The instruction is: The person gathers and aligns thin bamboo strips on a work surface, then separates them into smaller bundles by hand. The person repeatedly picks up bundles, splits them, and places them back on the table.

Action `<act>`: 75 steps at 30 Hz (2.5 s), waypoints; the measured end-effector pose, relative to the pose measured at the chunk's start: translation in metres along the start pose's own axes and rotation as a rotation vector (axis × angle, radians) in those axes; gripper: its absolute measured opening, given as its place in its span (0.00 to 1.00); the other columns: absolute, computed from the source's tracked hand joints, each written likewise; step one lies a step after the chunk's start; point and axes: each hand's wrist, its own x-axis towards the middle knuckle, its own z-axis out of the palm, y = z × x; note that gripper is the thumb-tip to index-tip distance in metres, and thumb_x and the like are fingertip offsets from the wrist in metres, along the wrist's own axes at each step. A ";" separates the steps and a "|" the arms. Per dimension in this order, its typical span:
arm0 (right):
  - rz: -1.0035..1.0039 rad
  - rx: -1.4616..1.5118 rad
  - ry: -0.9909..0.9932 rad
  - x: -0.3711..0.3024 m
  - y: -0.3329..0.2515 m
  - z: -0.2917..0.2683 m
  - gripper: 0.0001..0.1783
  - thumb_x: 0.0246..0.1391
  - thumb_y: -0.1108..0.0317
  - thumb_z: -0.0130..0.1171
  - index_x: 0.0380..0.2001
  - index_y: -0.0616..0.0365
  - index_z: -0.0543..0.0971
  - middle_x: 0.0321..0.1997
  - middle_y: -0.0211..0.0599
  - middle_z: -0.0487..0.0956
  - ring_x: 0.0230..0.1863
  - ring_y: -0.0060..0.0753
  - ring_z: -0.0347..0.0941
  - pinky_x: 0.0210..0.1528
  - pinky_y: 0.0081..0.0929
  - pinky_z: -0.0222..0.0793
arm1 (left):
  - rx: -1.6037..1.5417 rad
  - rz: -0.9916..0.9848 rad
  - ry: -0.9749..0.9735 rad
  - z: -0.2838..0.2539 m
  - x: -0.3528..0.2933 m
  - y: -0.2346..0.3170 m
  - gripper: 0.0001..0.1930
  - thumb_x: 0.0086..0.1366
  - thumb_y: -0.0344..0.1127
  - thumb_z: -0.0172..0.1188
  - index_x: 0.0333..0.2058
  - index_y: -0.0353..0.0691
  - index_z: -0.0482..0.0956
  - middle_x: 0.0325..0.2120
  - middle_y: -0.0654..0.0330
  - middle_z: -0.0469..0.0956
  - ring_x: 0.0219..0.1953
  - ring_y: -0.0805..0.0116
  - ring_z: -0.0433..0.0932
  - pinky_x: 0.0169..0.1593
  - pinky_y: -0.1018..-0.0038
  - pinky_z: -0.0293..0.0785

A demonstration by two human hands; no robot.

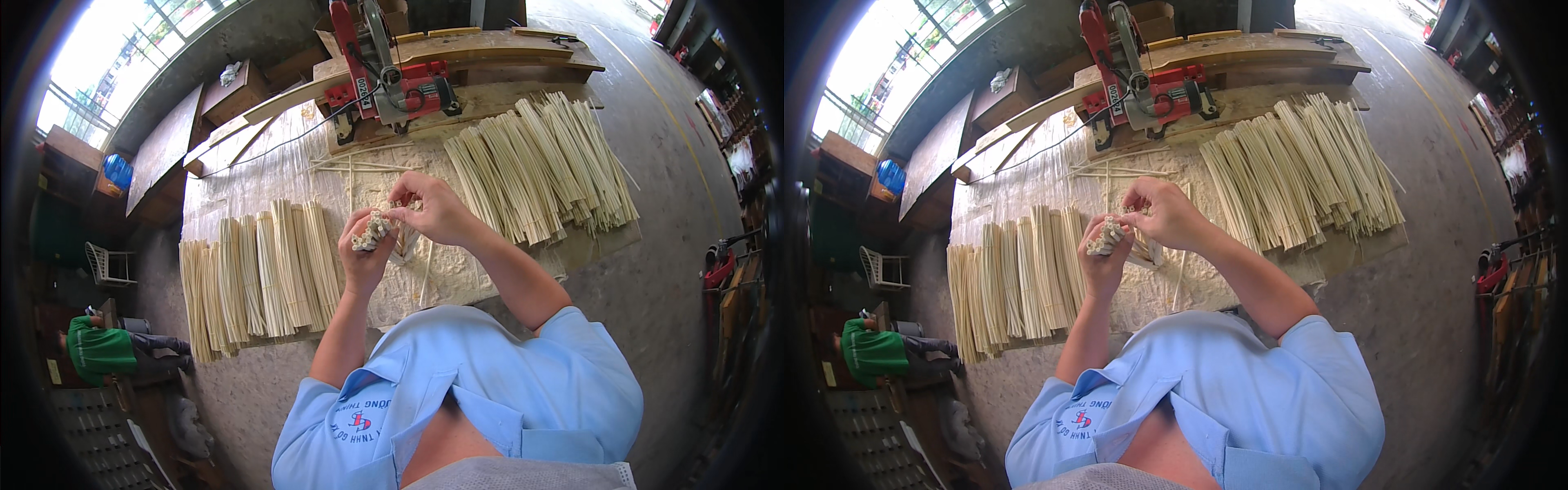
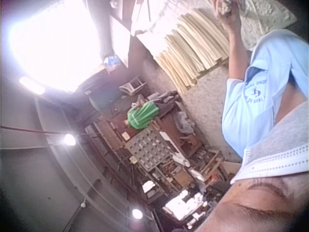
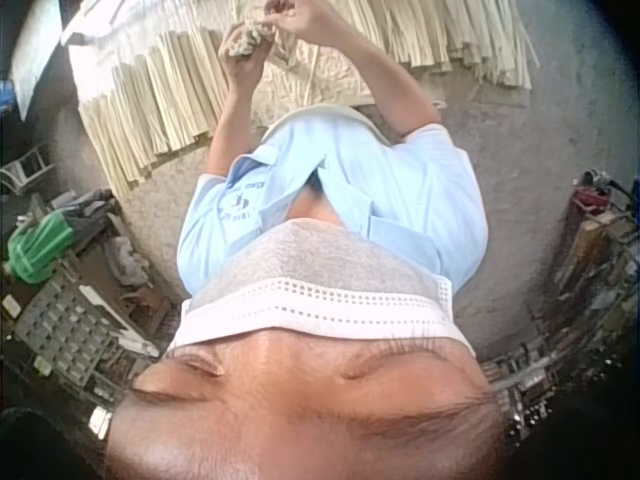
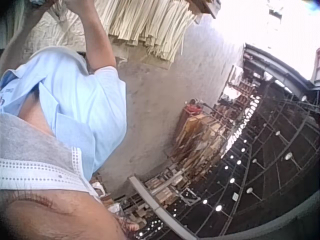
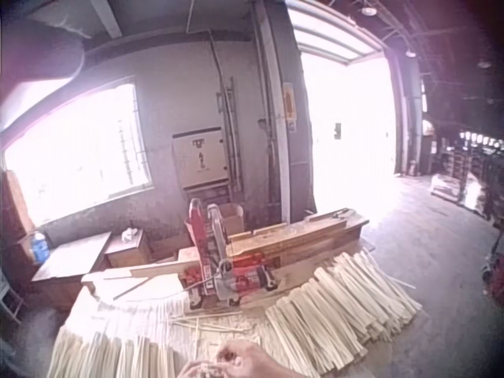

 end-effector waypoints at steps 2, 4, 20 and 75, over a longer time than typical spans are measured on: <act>0.009 -0.026 -0.001 -0.001 0.001 -0.001 0.09 0.52 0.72 0.70 0.35 0.61 0.79 0.34 0.36 0.80 0.36 0.29 0.76 0.41 0.30 0.73 | -0.014 -0.019 0.013 0.000 0.000 -0.001 0.14 0.54 0.24 0.72 0.40 0.33 0.84 0.42 0.54 0.80 0.42 0.62 0.80 0.46 0.69 0.75; 0.034 -0.060 -0.025 -0.001 0.001 -0.003 0.08 0.53 0.72 0.69 0.34 0.61 0.79 0.34 0.36 0.80 0.37 0.29 0.76 0.42 0.30 0.73 | -0.009 -0.032 0.006 -0.001 0.000 -0.003 0.14 0.54 0.24 0.72 0.40 0.32 0.83 0.40 0.54 0.80 0.41 0.63 0.80 0.45 0.69 0.75; -0.004 0.176 -0.267 0.003 0.000 -0.013 0.17 0.49 0.71 0.70 0.44 0.61 0.80 0.35 0.33 0.79 0.41 0.27 0.75 0.49 0.30 0.72 | -0.125 -0.121 -0.046 0.002 -0.001 -0.001 0.09 0.62 0.24 0.69 0.41 0.34 0.81 0.31 0.67 0.80 0.34 0.80 0.76 0.39 0.80 0.73; 0.039 0.166 -0.185 0.002 -0.004 -0.002 0.08 0.49 0.71 0.72 0.32 0.59 0.82 0.33 0.30 0.78 0.38 0.23 0.74 0.43 0.25 0.70 | -0.197 -0.168 -0.034 -0.002 -0.001 0.001 0.05 0.65 0.26 0.68 0.35 0.35 0.80 0.29 0.69 0.75 0.33 0.82 0.70 0.36 0.81 0.66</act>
